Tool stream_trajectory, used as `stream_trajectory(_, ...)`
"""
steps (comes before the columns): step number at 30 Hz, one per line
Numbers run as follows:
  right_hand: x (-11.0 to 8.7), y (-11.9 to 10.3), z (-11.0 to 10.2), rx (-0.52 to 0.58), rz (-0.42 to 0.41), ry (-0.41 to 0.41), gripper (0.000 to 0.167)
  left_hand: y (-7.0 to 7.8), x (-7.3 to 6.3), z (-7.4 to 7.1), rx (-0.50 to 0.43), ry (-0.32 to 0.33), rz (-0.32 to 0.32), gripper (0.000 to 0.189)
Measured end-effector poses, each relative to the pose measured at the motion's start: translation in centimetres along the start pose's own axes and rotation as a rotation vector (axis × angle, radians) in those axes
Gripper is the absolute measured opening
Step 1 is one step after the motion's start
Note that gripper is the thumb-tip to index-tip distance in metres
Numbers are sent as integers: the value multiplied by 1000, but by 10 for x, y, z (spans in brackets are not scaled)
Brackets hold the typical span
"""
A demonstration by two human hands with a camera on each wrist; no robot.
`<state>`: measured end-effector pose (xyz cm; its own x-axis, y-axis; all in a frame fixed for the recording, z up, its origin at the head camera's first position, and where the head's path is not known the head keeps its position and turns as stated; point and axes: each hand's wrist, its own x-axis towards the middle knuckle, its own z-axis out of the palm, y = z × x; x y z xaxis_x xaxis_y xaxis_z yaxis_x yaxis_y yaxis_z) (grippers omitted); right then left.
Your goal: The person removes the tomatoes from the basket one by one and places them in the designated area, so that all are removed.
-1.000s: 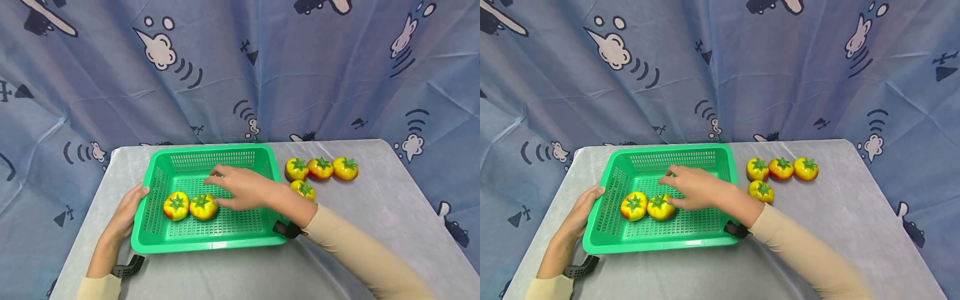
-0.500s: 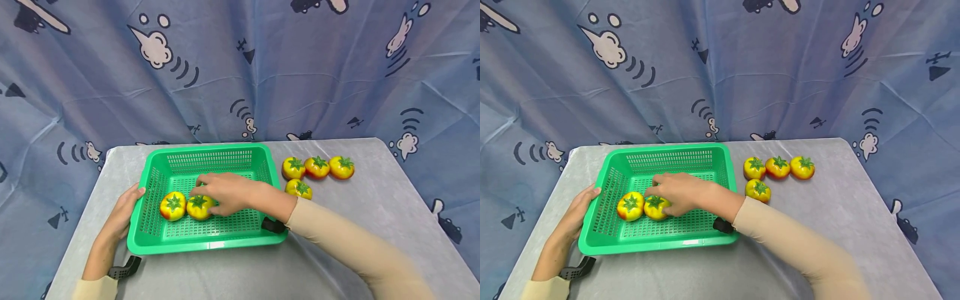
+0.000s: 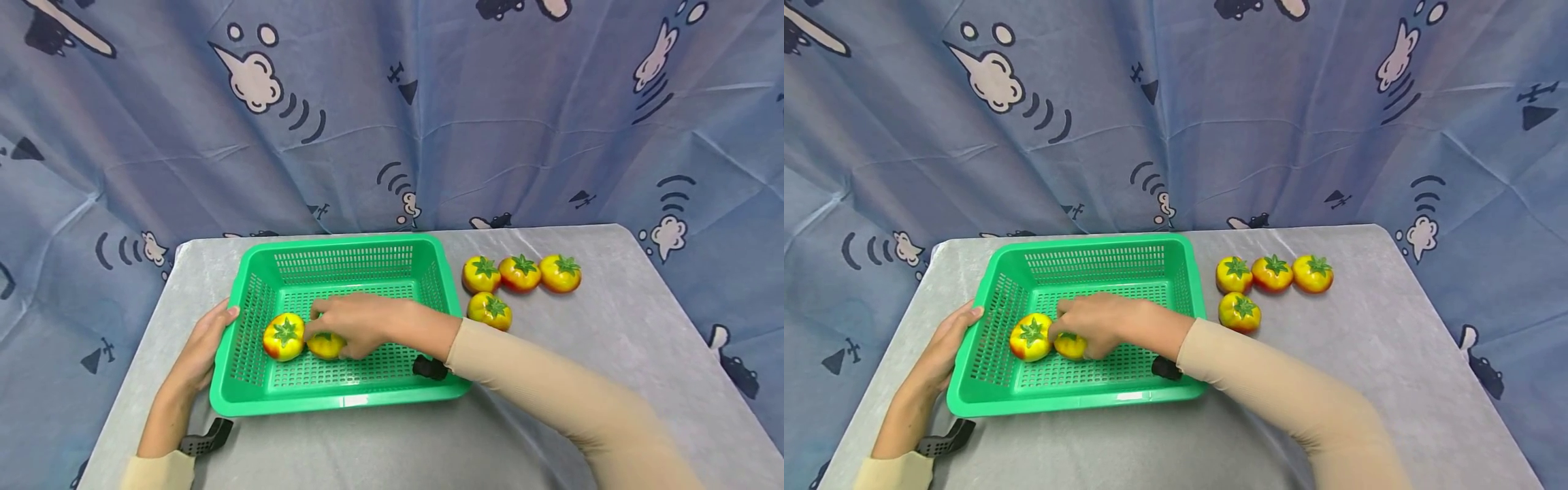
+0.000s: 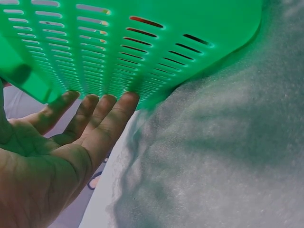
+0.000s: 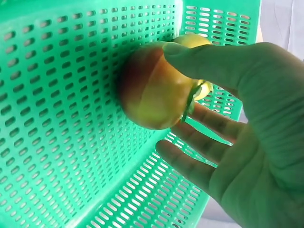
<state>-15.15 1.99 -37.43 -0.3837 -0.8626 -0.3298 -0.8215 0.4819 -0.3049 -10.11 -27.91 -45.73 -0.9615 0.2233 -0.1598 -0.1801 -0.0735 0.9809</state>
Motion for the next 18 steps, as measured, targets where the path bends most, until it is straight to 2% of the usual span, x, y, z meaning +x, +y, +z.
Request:
stream_trajectory(4, 2, 0, 1, 14, 3, -18, 62, 0, 0, 0, 1, -8, 7, 52)
stream_trajectory(11, 1, 1, 0, 24, 17, -14, 63, 2, 2, 0, 4, -27, 11, 64)
stream_trajectory(18, 0, 3, 2, 59, 58, -33, 61, 1, 0, -1, 4, -24, 12, 61)
